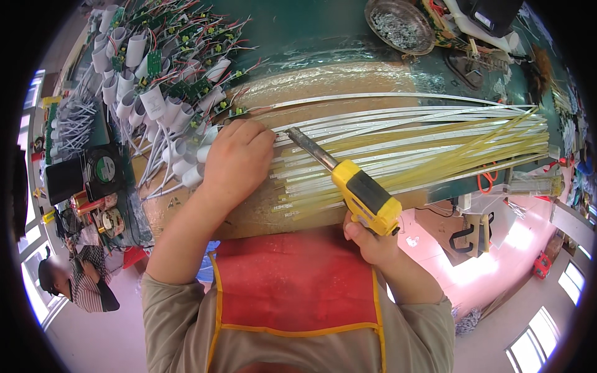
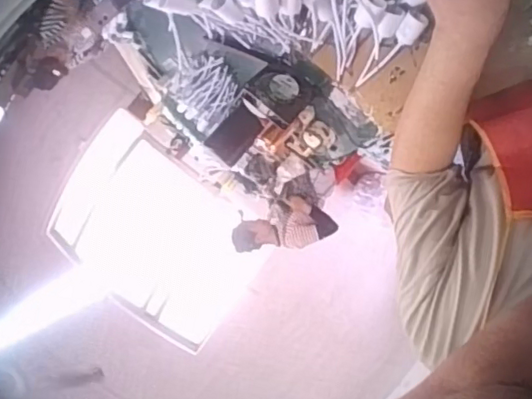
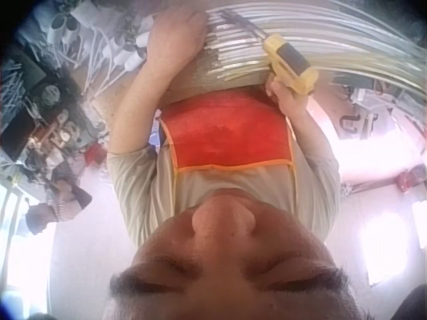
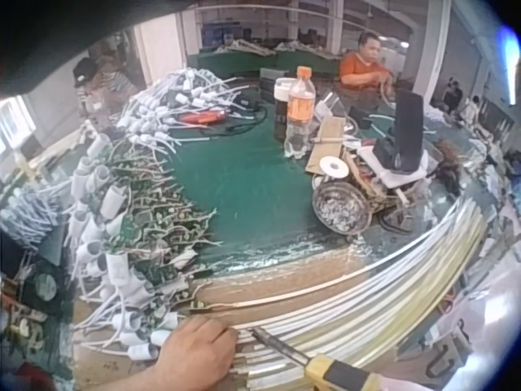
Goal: The person uses a soldering iron to solder wires onto small circuit boards attached to white plastic housings. They repeatedly pick up a unit, apply the soldering iron to the connection points, and place the finished unit back on the workbench.
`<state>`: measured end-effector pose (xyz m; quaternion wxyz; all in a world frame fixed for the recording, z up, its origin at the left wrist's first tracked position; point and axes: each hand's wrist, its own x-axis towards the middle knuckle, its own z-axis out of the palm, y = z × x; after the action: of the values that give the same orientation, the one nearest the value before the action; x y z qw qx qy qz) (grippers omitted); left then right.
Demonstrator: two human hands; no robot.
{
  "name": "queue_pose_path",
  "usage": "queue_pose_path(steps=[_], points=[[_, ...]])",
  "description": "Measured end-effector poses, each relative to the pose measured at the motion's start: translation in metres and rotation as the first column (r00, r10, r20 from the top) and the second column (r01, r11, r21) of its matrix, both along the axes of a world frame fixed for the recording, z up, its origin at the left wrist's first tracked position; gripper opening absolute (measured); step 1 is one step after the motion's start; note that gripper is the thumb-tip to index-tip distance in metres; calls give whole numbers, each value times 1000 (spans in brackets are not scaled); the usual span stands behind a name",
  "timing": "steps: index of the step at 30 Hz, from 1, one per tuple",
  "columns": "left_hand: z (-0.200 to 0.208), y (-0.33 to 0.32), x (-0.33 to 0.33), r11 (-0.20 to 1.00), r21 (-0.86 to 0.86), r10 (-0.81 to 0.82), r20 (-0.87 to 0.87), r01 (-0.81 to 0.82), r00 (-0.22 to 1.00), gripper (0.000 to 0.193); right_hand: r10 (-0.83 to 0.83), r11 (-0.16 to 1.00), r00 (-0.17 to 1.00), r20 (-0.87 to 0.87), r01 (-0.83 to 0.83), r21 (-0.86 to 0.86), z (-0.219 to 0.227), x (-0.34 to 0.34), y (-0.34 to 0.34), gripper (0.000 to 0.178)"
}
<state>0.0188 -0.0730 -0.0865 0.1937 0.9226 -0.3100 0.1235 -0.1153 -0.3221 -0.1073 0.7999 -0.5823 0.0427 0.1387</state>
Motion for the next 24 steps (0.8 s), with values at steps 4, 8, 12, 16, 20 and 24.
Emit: queue_pose_path(steps=[4, 8, 12, 16, 20, 24], points=[[1, -1, 0, 1000, 0, -6, -18, 6, 1000, 13, 0, 996, 1000, 22, -2, 87, -1, -1, 1, 43], [3, -1, 0, 1000, 0, -6, -14, 6, 1000, 13, 55, 993, 998, 20, -57, 106, 2, 3, 1, 36], [4, 0, 0, 1000, 9, -10, -17, 10, 1000, 13, 63, 998, 996, -64, -61, 32, 5, 1, -5, 26], [4, 1, -1, 1000, 15, -4, -32, 4, 999, 13, 12, 999, 992, -125, -16, -38, 7, -2, -5, 21], [5, 0, -1, 1000, 22, -6, -40, 7, 999, 13, -30, 991, 997, -72, 20, -134, 6, -2, -4, 20], [0, 1, 0, 1000, 23, -6, -26, 7, 1000, 13, -53, 990, 995, -87, 41, -133, 8, -1, -5, 21]])
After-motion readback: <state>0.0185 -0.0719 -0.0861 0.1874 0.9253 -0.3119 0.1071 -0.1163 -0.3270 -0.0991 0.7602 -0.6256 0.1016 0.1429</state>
